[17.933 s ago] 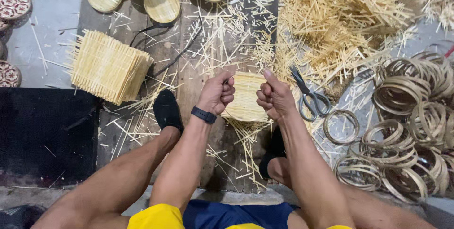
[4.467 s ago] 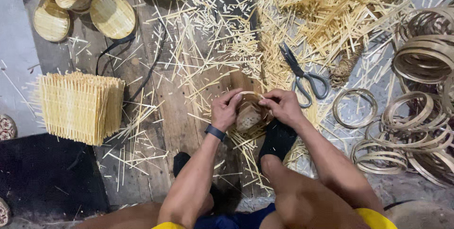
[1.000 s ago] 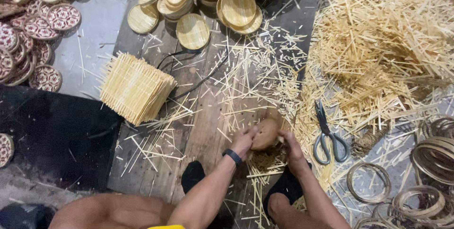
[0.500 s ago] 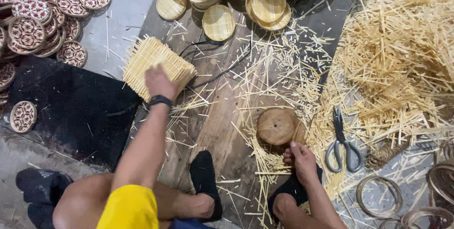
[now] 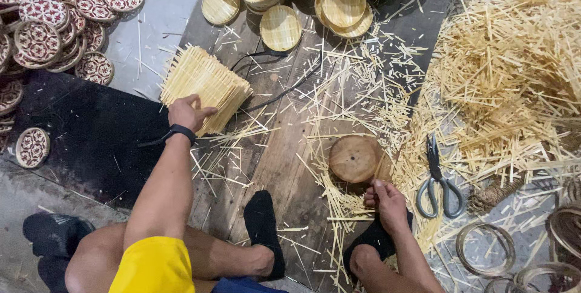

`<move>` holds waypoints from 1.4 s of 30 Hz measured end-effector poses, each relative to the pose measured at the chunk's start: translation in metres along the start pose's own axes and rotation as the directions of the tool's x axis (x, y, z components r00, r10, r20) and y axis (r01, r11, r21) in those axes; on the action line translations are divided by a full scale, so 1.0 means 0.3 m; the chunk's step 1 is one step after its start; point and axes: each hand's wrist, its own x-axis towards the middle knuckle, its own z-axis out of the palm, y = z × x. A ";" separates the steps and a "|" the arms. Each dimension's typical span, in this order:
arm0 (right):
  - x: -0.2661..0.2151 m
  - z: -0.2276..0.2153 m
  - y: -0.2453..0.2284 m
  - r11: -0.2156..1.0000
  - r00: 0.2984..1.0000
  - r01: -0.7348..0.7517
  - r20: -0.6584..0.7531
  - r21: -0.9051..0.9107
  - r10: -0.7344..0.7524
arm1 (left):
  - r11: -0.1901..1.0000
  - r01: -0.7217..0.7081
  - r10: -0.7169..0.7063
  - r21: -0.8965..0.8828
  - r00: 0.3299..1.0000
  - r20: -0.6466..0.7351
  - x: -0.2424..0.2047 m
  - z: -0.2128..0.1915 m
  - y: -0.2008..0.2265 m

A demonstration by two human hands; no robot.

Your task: The person assembles bamboo steamer baskets by hand and using shears, fitting thin wooden slats into circular frames, trimming excess materials, and checking the fit by rotating the pieces.

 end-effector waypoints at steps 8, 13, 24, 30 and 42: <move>0.026 -0.022 0.047 1.000 0.999 0.017 0.031 -0.023 -0.016 | 0.930 -0.326 0.224 -0.169 0.870 -0.440 -0.077 -0.072 0.054; 0.022 -0.014 0.036 0.996 0.995 0.066 -0.068 -0.061 -0.070 | 0.781 -0.608 0.534 0.145 0.529 -0.660 -0.171 -0.138 0.302; -0.005 0.090 -0.186 0.979 0.984 0.159 -0.057 -0.129 -0.168 | 0.119 -0.949 0.981 -0.292 0.158 -0.113 -0.796 0.418 0.668; 0.033 0.092 -0.151 0.933 0.945 0.260 -0.135 -0.250 -0.299 | 0.801 -0.238 0.404 -0.550 0.893 0.201 -0.647 0.517 0.693; 0.046 0.103 -0.093 0.940 0.922 0.258 -0.232 -0.224 -0.308 | 0.572 0.324 0.194 -0.753 0.839 0.509 -0.566 0.754 0.592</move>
